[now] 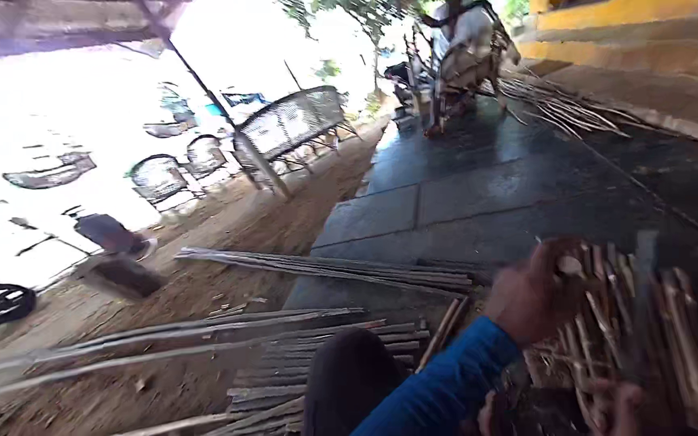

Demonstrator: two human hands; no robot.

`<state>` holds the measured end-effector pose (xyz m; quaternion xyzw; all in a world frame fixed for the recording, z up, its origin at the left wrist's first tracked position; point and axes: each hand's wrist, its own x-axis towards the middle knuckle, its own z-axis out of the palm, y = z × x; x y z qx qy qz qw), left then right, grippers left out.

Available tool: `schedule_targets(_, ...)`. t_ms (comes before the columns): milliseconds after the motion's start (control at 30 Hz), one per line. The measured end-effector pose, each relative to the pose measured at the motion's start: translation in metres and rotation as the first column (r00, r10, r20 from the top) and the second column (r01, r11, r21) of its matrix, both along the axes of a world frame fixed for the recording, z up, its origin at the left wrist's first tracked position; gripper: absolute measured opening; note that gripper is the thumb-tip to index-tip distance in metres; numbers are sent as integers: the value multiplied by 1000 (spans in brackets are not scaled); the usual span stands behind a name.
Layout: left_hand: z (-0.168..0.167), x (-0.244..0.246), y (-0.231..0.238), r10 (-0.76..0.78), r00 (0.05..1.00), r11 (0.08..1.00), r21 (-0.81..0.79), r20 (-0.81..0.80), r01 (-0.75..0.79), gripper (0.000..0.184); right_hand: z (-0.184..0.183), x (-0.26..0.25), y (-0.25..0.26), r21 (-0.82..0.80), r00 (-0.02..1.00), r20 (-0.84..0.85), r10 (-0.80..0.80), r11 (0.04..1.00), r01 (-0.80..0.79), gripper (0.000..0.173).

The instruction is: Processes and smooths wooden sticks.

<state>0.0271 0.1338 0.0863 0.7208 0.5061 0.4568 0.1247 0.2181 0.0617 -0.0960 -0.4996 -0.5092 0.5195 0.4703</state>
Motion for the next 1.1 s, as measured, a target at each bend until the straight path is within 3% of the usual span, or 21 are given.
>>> schedule_targets(67,4,-4,-12,27,996,999,35,-86,-24,41,-34,-10,3,-127,967,239,-88,985,121,61)
schedule_targets(133,-8,-11,-24,7,990,1000,10,-141,-5,39,-54,-12,1,-266,933,354,-57,951,160,67)
schedule_targets(233,-28,-19,-28,-20,991,995,90,-132,32,38,-44,-14,2,-74,895,422,-146,978,195,62)
schedule_targets(300,-44,-20,-41,14,986,992,126,-167,7,34,-51,-18,-3,-133,850,516,-104,971,200,63)
schedule_targets(400,-41,-16,-61,91,976,967,251,-199,-39,32,-62,-24,5,-310,870,493,6,936,169,68)
schedule_targets(500,-24,-17,-66,101,986,932,359,-131,-48,29,-57,-27,10,-259,862,508,8,955,144,70)
schedule_targets(633,-39,-28,-64,48,996,938,345,-79,-18,26,-63,-34,6,-280,850,527,18,947,154,78)
schedule_targets(767,-30,-32,-65,3,999,931,364,-41,12,19,-46,-34,0,-47,826,548,-132,981,187,69)
schedule_targets(867,-35,-32,-63,-19,1000,951,309,-25,26,22,-51,-40,-3,-221,850,527,10,967,126,76)
schedule_targets(967,-19,-34,-54,-14,991,942,332,-131,57,15,-3,-45,-12,-33,845,534,22,999,-5,65)
schedule_targets(1000,-16,-32,-59,14,988,939,340,-155,40,10,-2,-44,-20,-19,835,547,60,998,-59,63)
schedule_targets(1067,-6,-33,-68,12,973,933,352,-228,72,7,-16,-42,-31,-179,865,467,181,978,-108,65)
schedule_targets(1100,-2,-35,-66,-5,961,925,363,-275,109,10,-20,-40,-27,-177,867,467,175,979,-102,65)
